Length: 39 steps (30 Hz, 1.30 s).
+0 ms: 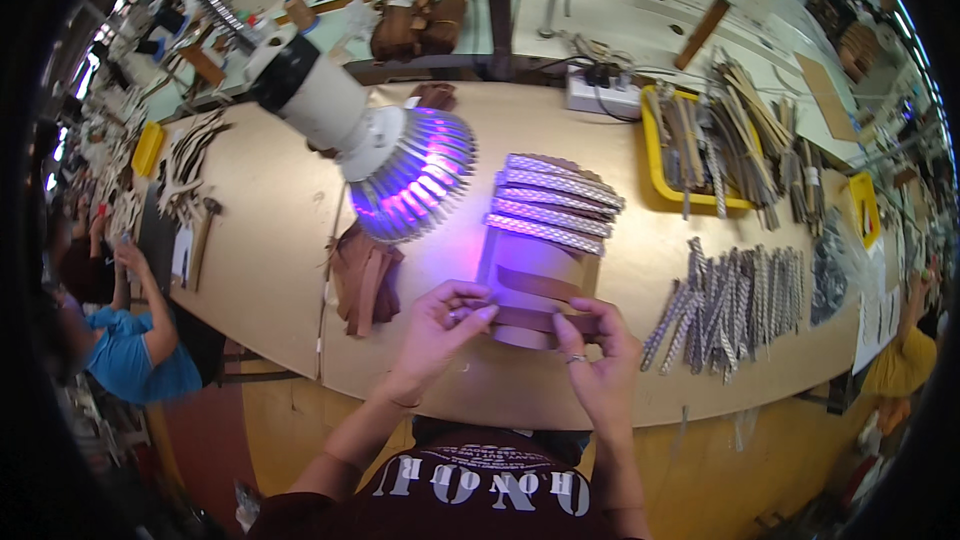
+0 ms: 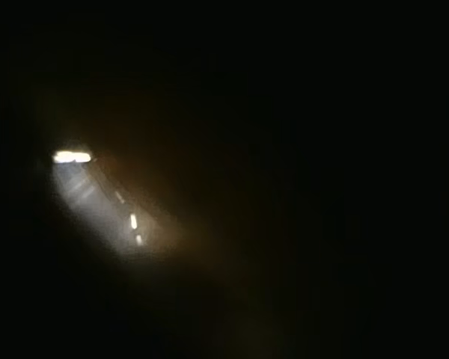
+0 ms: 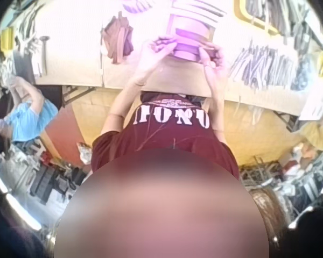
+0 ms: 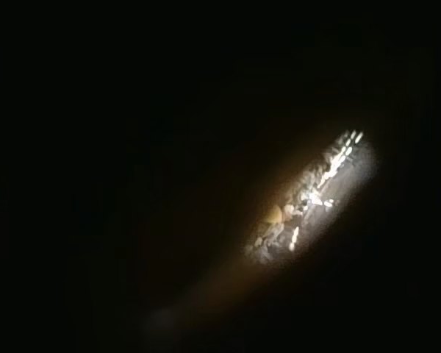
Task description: The person repeatedly picks up braided cords and wraps them around a rectangular cardboard form on the table. They also handle small brown leather strips, placing them on the form and adjusting the cords. The task continues with repeated wrapping and arranging of the cords.
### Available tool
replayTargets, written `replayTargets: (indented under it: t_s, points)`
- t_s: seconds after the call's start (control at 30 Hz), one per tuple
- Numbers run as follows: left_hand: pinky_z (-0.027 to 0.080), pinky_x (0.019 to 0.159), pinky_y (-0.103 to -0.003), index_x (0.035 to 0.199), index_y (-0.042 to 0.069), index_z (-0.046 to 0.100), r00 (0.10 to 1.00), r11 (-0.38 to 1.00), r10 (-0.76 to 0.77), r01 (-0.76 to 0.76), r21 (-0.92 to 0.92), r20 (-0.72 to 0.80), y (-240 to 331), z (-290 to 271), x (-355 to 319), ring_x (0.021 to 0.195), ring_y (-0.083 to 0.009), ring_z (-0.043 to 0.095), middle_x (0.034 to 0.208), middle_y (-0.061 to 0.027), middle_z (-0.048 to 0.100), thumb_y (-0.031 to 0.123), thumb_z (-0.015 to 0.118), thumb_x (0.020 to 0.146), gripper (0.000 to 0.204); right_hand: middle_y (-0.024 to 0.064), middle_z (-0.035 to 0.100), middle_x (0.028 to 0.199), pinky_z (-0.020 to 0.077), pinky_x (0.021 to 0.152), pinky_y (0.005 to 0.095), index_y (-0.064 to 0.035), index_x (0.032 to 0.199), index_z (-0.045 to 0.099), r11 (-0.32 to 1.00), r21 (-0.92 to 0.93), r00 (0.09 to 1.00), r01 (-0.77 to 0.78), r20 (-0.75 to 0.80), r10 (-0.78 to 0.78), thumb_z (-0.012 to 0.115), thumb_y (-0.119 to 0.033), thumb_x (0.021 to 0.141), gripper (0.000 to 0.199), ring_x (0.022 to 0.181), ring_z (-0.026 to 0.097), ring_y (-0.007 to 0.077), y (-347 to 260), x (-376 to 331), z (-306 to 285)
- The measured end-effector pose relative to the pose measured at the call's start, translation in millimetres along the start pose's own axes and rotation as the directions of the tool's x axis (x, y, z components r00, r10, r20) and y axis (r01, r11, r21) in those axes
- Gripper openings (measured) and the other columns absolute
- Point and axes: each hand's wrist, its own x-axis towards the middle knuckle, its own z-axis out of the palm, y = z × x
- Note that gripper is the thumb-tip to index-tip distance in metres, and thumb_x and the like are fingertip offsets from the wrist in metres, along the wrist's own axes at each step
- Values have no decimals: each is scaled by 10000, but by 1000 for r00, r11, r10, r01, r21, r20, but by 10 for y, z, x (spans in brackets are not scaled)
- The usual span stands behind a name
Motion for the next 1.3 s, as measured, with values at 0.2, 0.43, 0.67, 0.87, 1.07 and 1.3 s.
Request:
replayTargets:
  t_s: [0.2, 0.43, 0.67, 0.87, 1.07, 1.3]
  points:
    - [422, 659, -210, 1083, 26, 657, 956, 908, 284, -242, 341, -78, -151, 41, 3, 785, -61, 560, 983, -29, 655, 49, 713, 849, 242, 37, 585, 898, 439, 653, 236, -5, 1159, 532, 996, -89, 999, -6, -45, 2, 670, -58, 887, 309, 748, 560, 88, 246, -55, 39]
    - [486, 714, -339, 1049, 29, 672, 605, 309, 771, -86, 947, -197, 27, -825, 97, 778, -229, 605, 954, -111, 614, 143, 716, 842, 240, 46, 535, 1039, 395, 738, 250, -9, 1145, 543, 974, -217, 964, 69, -238, -122, 613, -76, 913, 251, 865, 469, 112, 232, -88, -81]
    - [500, 723, -381, 976, -1, 668, 767, 384, 553, 113, 916, -326, 183, -1301, 180, 806, -292, 627, 930, -155, 618, 199, 700, 853, 238, 89, 602, 923, 463, 723, 280, -19, 914, 618, 885, -263, 922, 385, 66, -382, 663, -21, 843, 84, 765, 577, 173, -133, -124, 102]
    - [483, 567, -281, 901, -14, 661, 782, 578, 477, 64, 814, -401, 169, -1389, 160, 591, -138, 591, 744, -89, 648, 142, 746, 820, 195, 143, 594, 1209, 498, 756, 441, -61, 1040, 577, 698, -152, 598, 699, 660, -455, 651, -246, 883, 254, 850, 644, 337, -108, -20, 1113]
    - [448, 563, -201, 935, -6, 635, 751, 904, 340, -96, 417, -566, 303, -1530, -174, 671, -50, 575, 837, -47, 675, 120, 687, 901, 141, 176, 530, 1304, 491, 705, 459, -60, 1087, 485, 662, -312, 508, 681, 853, -122, 570, -285, 943, 281, 799, 646, 374, 175, 218, 1795]
    - [461, 621, -233, 963, 44, 624, 263, 555, 831, -365, 747, -490, 647, -1161, -582, 707, -97, 580, 988, -90, 679, 28, 684, 856, 124, 171, 589, 1159, 506, 660, 397, -15, 1045, 541, 895, -71, 645, 441, 718, -262, 569, -309, 963, 307, 754, 643, 315, -18, 164, 1595]
